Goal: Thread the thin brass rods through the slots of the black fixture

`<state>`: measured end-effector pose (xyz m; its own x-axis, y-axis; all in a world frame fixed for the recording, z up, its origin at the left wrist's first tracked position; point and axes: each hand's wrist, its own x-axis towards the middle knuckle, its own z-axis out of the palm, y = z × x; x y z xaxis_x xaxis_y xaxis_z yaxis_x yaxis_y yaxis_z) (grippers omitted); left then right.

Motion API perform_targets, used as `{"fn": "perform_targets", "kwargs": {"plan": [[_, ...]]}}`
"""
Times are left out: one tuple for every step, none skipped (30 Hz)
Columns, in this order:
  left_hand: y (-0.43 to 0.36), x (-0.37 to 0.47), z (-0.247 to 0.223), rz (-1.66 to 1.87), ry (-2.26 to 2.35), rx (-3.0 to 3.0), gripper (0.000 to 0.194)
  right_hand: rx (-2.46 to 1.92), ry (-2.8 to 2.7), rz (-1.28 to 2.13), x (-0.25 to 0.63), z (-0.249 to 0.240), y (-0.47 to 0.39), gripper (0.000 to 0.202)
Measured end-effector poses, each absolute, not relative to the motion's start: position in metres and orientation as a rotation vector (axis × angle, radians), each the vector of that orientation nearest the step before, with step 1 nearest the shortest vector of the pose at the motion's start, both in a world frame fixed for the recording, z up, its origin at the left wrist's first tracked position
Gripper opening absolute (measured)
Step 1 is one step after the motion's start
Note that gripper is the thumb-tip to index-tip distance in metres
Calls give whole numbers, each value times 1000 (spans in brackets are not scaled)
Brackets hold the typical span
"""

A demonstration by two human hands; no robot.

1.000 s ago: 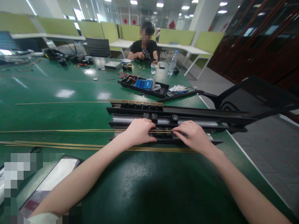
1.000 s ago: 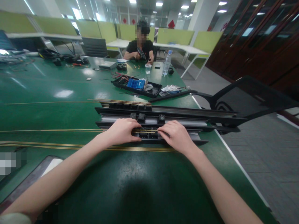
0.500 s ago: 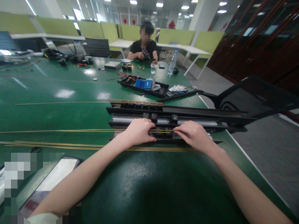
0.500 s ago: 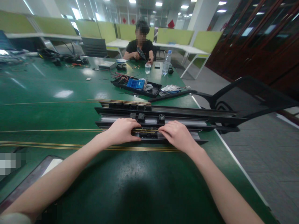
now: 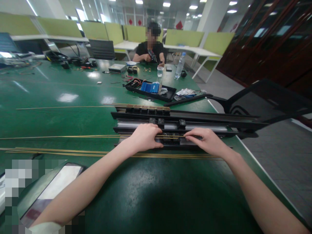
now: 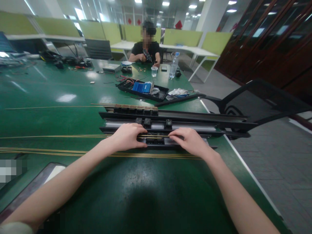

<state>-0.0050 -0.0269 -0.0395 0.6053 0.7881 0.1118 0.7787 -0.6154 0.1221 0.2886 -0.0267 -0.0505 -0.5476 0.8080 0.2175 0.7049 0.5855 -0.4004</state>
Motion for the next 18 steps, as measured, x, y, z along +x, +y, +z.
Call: {"fn": "perform_targets", "kwargs": {"plan": [[-27, -5, -39, 237, 1348, 2762, 50, -1239, -2427, 412, 289, -50, -26, 24], [-27, -5, -39, 234, 1347, 2764, 50, -1259, -2412, 450, 290, -49, -26, 24], [-27, -5, -39, 231, 1345, 2767, 50, -1279, -2396, 491, 290, -48, -25, 25], [-27, -6, -39, 230, 1343, 2769, 50, -1298, -2380, 536, 291, -48, -25, 25], [-27, -6, -39, 230, 1342, 2770, 50, -1318, -2364, 584, 292, -46, -25, 26], [-27, -6, -39, 231, 1341, 2770, 50, -1338, -2347, 633, 294, -45, -24, 27], [-26, -6, -39, 232, 1341, 2770, 50, -1356, -2333, 685, 295, -44, -24, 28], [-26, -6, -39, 232, 1342, 2771, 50, -1373, -2319, 735, 296, -43, -24, 30], [-26, -6, -39, 232, 1343, 2771, 50, -1388, -2307, 781, 297, -42, -23, 31], [-26, -6, -39, 232, 1343, 2771, 50, -1401, -2297, 822, 299, -41, -23, 32], [-26, -6, -39, 232, 1343, 2771, 51, -1410, -2289, 857, 300, -40, -23, 33], [-26, -6, -39, 231, 1343, 2770, 51, -1416, -2282, 886, 302, -39, -22, 34], [-26, -6, -39, 229, 1344, 2767, 51, -1418, -2276, 913, 303, -39, -22, 34], [-26, -6, -39, 225, 1346, 2763, 51, -1420, -2269, 938, 305, -39, -21, 35], [-26, -6, -39, 219, 1348, 2759, 51, -1423, -2263, 962, 307, -38, -21, 35], [-26, -6, -38, 214, 1351, 2755, 51, -1427, -2256, 986, 309, -38, -20, 36], [-26, -5, -38, 209, 1355, 2751, 51, -1431, -2252, 1011, 311, -38, -20, 37], [-26, -5, -38, 206, 1357, 2748, 51, -1433, -2249, 1039, 313, -39, -20, 37]]}}
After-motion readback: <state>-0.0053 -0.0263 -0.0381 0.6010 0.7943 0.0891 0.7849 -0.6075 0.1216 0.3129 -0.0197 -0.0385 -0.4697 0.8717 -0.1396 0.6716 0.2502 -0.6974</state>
